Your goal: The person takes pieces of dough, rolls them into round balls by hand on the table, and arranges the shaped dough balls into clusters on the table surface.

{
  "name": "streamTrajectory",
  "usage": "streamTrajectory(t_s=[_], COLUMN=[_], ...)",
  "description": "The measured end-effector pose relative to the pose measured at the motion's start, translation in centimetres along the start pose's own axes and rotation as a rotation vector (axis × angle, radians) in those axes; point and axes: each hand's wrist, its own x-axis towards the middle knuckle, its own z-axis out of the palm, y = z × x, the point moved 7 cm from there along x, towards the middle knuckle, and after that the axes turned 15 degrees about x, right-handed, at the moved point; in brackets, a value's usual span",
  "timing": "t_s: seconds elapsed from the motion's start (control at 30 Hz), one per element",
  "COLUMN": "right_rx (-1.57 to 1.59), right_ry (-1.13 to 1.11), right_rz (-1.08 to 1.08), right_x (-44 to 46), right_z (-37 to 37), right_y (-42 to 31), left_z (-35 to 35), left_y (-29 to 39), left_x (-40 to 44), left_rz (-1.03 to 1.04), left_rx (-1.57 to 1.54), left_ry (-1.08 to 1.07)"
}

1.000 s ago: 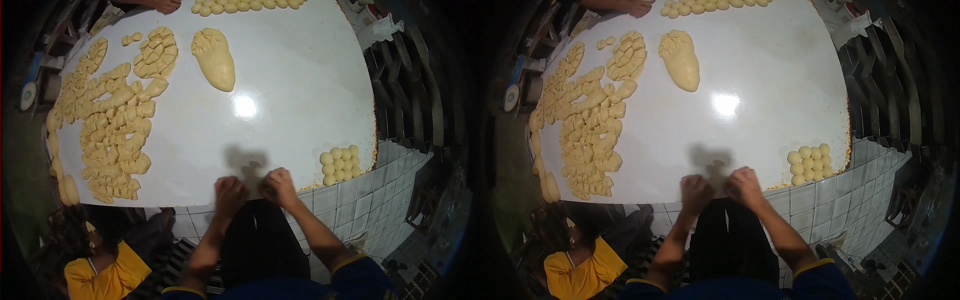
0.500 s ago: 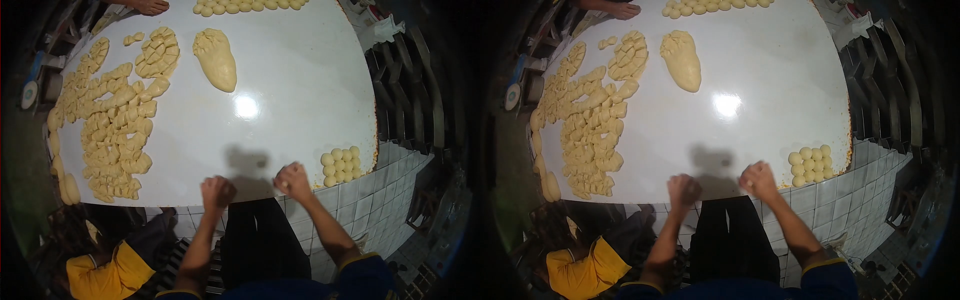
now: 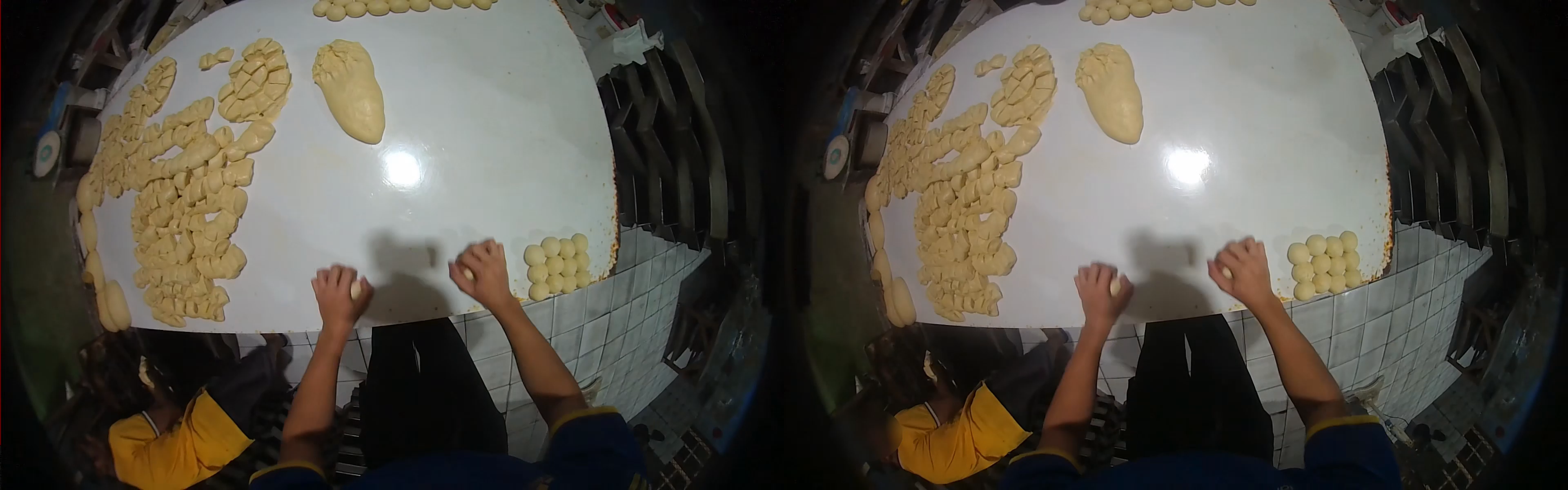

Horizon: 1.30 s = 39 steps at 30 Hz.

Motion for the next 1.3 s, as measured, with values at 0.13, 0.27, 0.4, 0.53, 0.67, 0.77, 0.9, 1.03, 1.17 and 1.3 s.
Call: streamTrajectory(t_s=[0.13,0.27,0.4,0.53,0.67,0.77,0.9,1.03,1.17,1.3], right_rx=[0.12,0.208,0.085,0.041,0.152,0.246,0.007,0.135,0.252,-0.014], right_ry=[0.086,0.01,-0.08,0.096,0.061,-0.028,0.035,0.038,-0.029,0.021], right_rz=[0.047,-0.014,-0.052,0.005,0.014,-0.044,-0.029,0.015,-0.002,-0.006], right_x=[4.5,-1.0,-1.3,4.6,0.6,-2.6,2.1,3.3,-2.7,0.1], right_z=[4.5,4.5,0.3,2.9,5.1,1.9,0.3,5.0,2.5,-1.8], right_y=[-2.6,-5.1,-0.3,-1.1,-4.9,-3.0,0.6,-3.1,-3.2,1.4], left_z=[-0.5,-0.5,6.2,-0.9,-1.2,1.6,-0.4,-0.1,0.4,0.6], left_y=[6.1,8.2,-1.0,4.1,9.0,4.5,0.7,7.2,5.7,0.2], left_x=[4.7,-1.0,-4.6,5.7,2.2,-3.7,3.7,6.0,-2.1,1.1], left_rz=[0.032,0.097,-0.18,0.011,0.059,0.195,-0.009,0.084,0.177,0.019], left_rx=[-0.121,-0.194,-0.438,-0.078,-0.338,-0.238,-0.052,-0.175,-0.252,-0.054], left_ry=[0.093,0.084,-0.362,0.042,0.006,0.057,0.084,0.103,0.111,-0.035])
